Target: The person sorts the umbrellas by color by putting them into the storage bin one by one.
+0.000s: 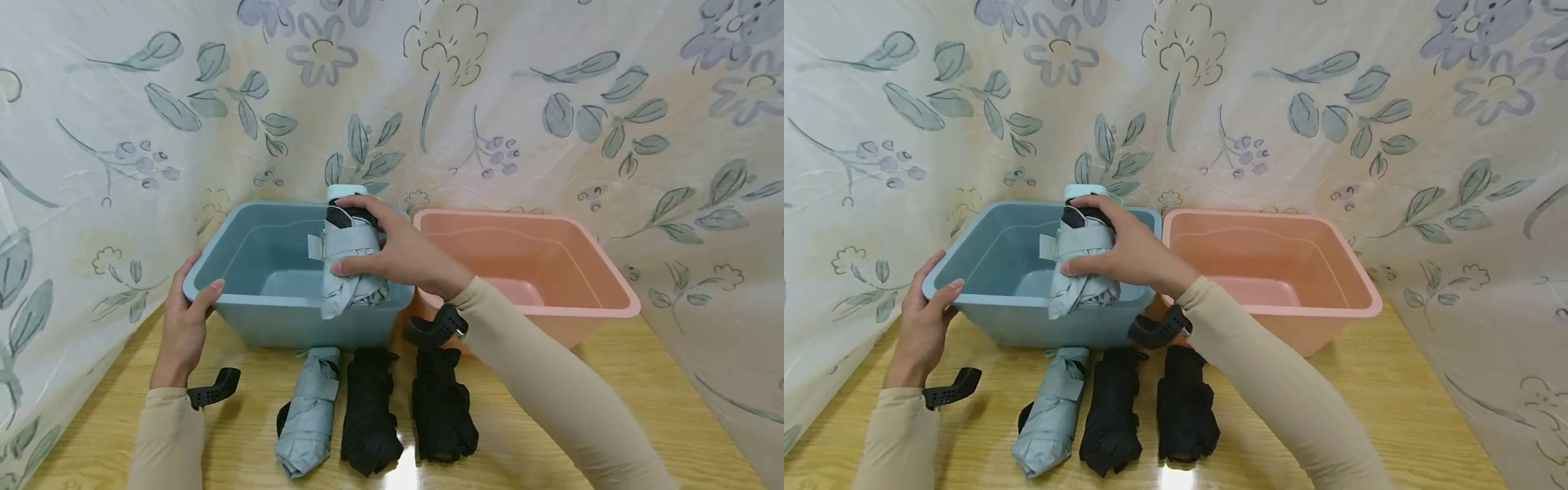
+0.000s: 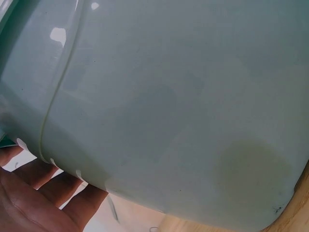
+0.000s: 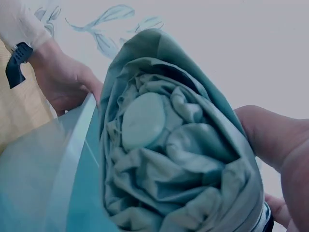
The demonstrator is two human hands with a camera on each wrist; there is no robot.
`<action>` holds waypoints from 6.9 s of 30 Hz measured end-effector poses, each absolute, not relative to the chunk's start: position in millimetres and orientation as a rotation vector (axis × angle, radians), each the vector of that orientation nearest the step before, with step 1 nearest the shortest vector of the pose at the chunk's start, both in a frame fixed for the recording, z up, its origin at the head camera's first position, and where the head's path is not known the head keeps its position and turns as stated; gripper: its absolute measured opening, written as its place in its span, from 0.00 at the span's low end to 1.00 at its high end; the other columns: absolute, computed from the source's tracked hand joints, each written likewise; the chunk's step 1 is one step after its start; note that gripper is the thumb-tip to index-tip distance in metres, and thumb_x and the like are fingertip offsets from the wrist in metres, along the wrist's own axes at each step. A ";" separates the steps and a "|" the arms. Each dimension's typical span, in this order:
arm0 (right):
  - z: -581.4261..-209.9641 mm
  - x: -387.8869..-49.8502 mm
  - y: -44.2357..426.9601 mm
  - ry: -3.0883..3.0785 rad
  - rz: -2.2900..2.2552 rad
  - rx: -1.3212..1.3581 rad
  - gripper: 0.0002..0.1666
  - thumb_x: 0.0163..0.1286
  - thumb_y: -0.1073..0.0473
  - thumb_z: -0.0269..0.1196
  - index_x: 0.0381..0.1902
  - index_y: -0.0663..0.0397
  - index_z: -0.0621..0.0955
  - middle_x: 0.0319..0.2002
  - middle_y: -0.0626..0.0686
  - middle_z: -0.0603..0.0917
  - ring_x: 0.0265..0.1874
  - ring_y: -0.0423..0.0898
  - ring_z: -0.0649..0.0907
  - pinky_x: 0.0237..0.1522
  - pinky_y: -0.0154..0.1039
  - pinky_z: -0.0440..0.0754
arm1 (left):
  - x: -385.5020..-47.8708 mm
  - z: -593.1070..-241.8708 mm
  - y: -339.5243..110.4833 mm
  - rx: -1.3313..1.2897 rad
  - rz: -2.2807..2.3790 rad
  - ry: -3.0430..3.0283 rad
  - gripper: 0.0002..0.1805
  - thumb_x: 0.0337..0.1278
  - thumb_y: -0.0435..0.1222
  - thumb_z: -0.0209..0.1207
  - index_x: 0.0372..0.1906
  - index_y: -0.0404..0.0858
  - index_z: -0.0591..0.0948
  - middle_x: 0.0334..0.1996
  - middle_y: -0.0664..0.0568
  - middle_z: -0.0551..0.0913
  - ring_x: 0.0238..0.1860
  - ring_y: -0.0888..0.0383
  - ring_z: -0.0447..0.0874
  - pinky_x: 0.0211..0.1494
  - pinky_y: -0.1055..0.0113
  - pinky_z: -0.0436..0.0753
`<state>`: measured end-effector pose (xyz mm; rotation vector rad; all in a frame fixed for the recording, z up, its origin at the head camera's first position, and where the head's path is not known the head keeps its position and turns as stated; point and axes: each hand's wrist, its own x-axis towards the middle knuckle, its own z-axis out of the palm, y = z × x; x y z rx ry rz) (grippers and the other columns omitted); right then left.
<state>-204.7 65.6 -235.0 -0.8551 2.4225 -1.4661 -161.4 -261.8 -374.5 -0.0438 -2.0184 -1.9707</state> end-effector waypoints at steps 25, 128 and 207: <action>-279.7 -284.2 -61.9 2.167 -1.537 -0.599 0.45 0.62 0.57 0.75 0.74 0.44 0.67 0.57 0.50 0.74 0.47 0.46 0.80 0.49 0.37 0.78 | -159.8 -372.4 -262.8 0.003 -1.930 -2.074 0.37 0.76 0.44 0.54 0.81 0.57 0.52 0.79 0.45 0.50 0.73 0.45 0.55 0.75 0.41 0.53; -264.8 -286.7 -97.7 1.876 -1.430 -0.455 0.44 0.72 0.51 0.66 0.80 0.33 0.59 0.74 0.61 0.65 0.64 0.61 0.75 0.53 0.57 0.82 | -168.5 -372.7 -262.9 -0.017 -2.014 -1.991 0.36 0.75 0.41 0.55 0.81 0.53 0.55 0.75 0.44 0.55 0.70 0.47 0.57 0.56 0.77 0.71; -405.5 -101.3 177.0 2.698 -1.056 -0.633 0.41 0.62 0.35 0.71 0.71 0.38 0.75 0.41 0.55 0.61 0.39 0.50 0.65 0.37 0.46 0.65 | -170.2 -374.2 -267.9 -0.008 -2.019 -2.002 0.35 0.75 0.43 0.55 0.80 0.57 0.56 0.76 0.46 0.54 0.71 0.48 0.56 0.59 0.77 0.71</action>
